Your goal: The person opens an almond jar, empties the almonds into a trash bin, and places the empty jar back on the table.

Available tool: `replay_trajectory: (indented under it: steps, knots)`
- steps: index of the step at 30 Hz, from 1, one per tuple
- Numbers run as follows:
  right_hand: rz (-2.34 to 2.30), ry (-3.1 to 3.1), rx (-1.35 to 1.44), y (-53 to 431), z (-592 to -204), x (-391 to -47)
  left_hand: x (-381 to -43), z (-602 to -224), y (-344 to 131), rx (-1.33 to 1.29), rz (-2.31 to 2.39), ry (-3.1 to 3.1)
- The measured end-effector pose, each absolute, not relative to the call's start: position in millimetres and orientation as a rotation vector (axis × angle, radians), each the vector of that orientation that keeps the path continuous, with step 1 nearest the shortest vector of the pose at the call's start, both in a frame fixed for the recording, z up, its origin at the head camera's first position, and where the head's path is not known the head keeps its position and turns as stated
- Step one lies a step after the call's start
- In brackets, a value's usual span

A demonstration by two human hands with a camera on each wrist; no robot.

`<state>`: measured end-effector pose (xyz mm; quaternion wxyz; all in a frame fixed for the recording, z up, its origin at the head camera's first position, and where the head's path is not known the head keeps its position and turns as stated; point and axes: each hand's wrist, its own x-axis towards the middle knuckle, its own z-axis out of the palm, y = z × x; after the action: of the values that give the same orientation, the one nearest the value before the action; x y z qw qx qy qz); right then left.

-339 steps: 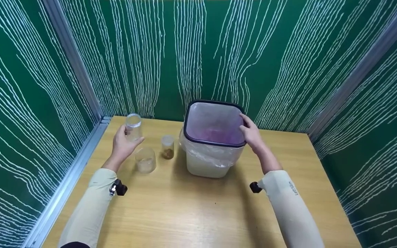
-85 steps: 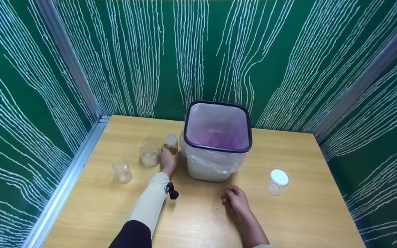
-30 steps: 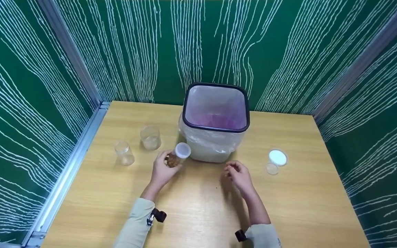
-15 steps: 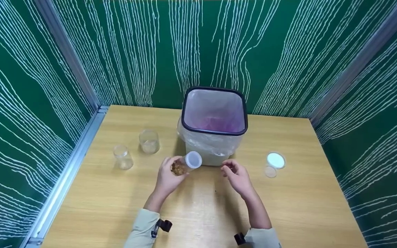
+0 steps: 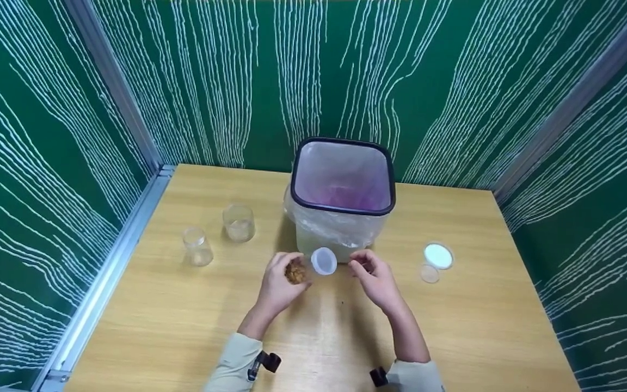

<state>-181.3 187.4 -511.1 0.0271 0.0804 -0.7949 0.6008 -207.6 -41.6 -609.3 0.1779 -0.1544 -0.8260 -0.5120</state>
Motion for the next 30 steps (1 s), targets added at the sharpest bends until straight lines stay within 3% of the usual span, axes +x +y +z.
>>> replay_trajectory:
  steps: [7, 14, 22, 30]
  knots:
    - [1.736, -2.478, 0.338, 181, -504, -180, -205, -600, -38, -0.431, -1.339, -2.381]
    - [1.647, -2.518, 0.395, 184, -541, -188, -198, -601, -33, -0.467, -1.251, -2.423]
    - [1.459, -2.544, 0.459, 182, -544, -192, -198, -604, -29, -0.456, -1.216, -2.419]
    - [1.494, -2.473, 0.456, 183, -548, -192, -201, -606, -34, -0.619, -1.213, -2.513]
